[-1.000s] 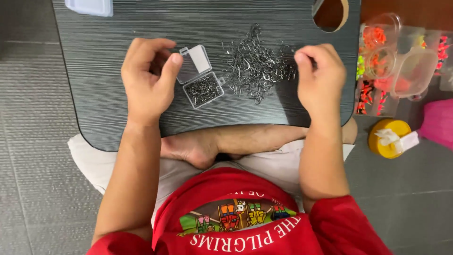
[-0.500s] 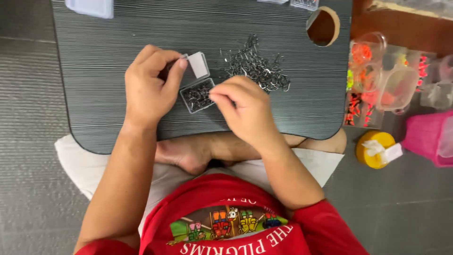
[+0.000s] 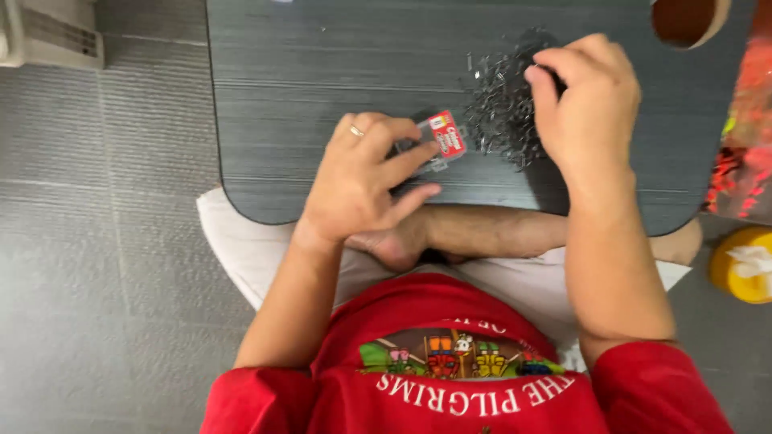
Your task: Sorting a pile of small metal fishing hooks into a plastic compartment box while sitting on the floor.
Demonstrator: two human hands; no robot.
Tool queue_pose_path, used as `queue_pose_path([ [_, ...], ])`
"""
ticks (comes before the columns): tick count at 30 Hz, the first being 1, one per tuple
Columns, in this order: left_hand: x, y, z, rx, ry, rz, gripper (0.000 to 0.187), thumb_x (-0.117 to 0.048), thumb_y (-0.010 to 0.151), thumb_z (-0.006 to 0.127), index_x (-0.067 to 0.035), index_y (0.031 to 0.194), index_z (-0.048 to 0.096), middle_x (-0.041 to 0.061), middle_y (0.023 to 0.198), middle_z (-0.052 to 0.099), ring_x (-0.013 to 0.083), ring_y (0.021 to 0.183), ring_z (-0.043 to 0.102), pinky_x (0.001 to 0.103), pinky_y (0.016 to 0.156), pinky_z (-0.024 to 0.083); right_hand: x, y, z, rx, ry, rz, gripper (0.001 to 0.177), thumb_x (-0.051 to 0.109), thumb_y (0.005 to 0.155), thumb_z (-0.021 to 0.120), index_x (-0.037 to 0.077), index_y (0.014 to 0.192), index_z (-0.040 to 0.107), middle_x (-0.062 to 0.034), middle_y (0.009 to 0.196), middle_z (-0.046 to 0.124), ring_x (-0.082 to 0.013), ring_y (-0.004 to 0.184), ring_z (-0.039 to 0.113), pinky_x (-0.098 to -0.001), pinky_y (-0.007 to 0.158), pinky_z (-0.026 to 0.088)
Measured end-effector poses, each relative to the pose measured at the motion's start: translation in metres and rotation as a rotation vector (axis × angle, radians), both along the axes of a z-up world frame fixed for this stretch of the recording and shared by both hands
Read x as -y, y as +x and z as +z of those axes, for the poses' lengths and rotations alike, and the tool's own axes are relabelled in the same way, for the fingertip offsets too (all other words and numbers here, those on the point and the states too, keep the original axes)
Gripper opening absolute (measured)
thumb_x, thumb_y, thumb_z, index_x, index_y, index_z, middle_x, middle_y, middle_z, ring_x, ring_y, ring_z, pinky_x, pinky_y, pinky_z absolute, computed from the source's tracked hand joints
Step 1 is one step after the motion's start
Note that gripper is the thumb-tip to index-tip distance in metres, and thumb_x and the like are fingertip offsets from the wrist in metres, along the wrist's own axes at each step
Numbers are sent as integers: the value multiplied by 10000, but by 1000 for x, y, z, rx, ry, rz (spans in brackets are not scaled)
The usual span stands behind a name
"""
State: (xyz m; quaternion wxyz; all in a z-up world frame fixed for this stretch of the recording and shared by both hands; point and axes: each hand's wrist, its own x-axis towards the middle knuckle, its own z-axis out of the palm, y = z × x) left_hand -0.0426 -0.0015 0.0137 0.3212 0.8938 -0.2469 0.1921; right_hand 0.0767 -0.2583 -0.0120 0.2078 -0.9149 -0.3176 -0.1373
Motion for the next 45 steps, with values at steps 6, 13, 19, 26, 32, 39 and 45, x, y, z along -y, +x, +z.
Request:
queue_pose_path([
  [6,5,-5,-8,13,-1,17,144,-168,941,705,-96,1059,664,66,1084,563,272,894,550,413,721,405,12,-2,-11,18,100,-5,60,-52,1011,761,5,1001,745,-132,956,600,-308,846,584,-398,766,450],
  [13,7,-1,-10,36,-3,13,147,-152,931,735,-107,1046,654,32,1044,575,243,887,559,382,729,408,20,-10,-2,-42,195,1,82,-133,1024,777,-60,1049,749,-141,959,685,-267,853,624,-344,727,466],
  [19,7,-1,-9,47,-7,12,147,-148,925,743,-103,1037,660,33,1028,577,241,884,559,381,727,410,24,-16,6,-124,251,-11,127,-194,1008,779,-104,1097,768,-188,981,697,-249,805,627,-307,658,473],
  [26,7,0,-9,47,-5,4,147,-156,926,741,-103,1035,658,38,1023,583,245,878,554,385,726,417,28,-22,12,-176,289,-11,134,-200,1001,742,-108,1097,756,-198,997,694,-251,819,619,-318,706,475],
  [32,8,0,-10,40,-15,11,136,-164,924,740,-103,1021,666,47,1047,578,261,919,546,394,768,431,29,-24,13,-186,375,-25,165,-252,968,733,-126,1075,731,-214,983,676,-255,825,623,-316,707,499],
  [39,8,0,-12,42,-5,5,163,-159,906,770,-101,1025,674,53,1046,567,273,942,550,398,790,463,32,-27,12,-181,324,-25,157,-210,964,734,-91,1065,741,-179,976,679,-249,839,605,-308,667,467],
  [45,10,-1,-12,-18,-65,-22,193,-104,892,776,-78,1039,654,79,1059,557,323,1030,612,432,873,522,37,-25,5,-131,274,-45,156,-170,967,772,-55,1072,762,-145,990,698,-265,890,594,-317,673,480],
])
